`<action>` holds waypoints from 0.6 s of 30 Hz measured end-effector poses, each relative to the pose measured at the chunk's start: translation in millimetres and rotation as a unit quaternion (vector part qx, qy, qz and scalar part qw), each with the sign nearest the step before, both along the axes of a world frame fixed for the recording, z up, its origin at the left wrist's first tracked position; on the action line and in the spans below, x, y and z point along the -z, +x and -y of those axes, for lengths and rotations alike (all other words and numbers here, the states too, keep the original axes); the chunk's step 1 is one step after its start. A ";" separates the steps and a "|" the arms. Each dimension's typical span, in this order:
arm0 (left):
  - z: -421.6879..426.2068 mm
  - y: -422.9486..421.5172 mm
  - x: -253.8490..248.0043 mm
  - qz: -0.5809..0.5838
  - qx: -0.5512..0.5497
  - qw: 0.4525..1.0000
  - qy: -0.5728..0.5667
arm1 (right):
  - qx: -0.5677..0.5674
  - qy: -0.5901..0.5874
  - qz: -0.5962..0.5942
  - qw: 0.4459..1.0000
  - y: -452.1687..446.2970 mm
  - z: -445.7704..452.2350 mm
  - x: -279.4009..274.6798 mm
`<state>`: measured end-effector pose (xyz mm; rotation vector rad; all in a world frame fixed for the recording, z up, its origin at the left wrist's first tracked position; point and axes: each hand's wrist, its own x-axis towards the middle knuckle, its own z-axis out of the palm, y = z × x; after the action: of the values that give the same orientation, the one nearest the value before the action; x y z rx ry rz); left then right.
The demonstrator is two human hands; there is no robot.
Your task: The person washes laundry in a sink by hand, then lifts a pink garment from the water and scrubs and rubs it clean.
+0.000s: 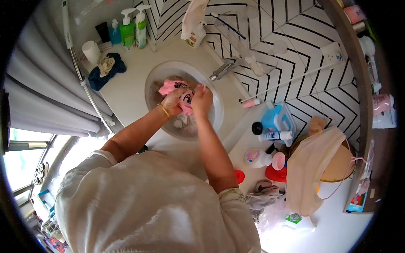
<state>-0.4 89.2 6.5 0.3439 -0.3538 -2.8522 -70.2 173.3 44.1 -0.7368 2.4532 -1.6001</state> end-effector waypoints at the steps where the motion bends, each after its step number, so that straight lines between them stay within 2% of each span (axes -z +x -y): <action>1: 3.0 9.4 -30.0 -0.004 -0.009 1.000 -0.024 | -0.041 -0.051 0.188 0.980 -13.7 -6.4 -8.3; 3: 13.6 15.5 -47.5 -0.037 -0.040 0.996 -0.072 | -0.086 -0.139 0.437 0.884 -27.9 -16.7 -16.9; 4: 18.9 15.2 -48.0 -0.046 -0.048 0.994 -0.083 | -0.088 -0.180 0.504 0.840 -27.3 -25.6 -16.9; 6: 24.8 15.1 -49.7 -0.062 -0.061 0.990 -0.107 | -0.101 -0.236 0.600 0.758 -19.1 -39.6 -14.5; 8: 25.5 13.5 -48.9 -0.081 -0.027 0.990 -0.116 | -0.125 -0.266 0.659 0.693 -12.5 -48.8 -13.4; 9: 25.7 10.0 -41.4 -0.090 -0.006 0.989 -0.118 | -0.181 -0.296 0.682 0.644 -12.3 -50.5 -9.6; 12: 27.0 8.1 -38.2 -0.105 0.033 0.980 -0.166 | -0.201 -0.320 0.642 0.667 -25.2 -59.3 18.3; 13: 28.0 8.1 -42.6 -0.110 0.043 0.975 -0.189 | -0.172 -0.330 0.607 0.702 -29.4 -61.5 19.1; 15: 33.9 9.8 -54.2 -0.079 0.001 0.951 -0.300 | -0.115 -0.343 0.529 0.768 -42.2 -65.6 17.0; 16: 38.0 11.2 -58.2 -0.063 -0.023 0.933 -0.353 | -0.149 -0.363 0.505 0.768 -42.3 -66.3 3.5; 18: 44.7 8.6 -37.1 -0.014 0.029 0.958 -0.285 | -0.213 -0.403 0.454 0.766 -30.5 -67.3 -41.8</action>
<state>8.2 44.5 43.6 0.1762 -1.1562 -2.6437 -100.7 240.6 85.9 -0.3586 0.8192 -2.0704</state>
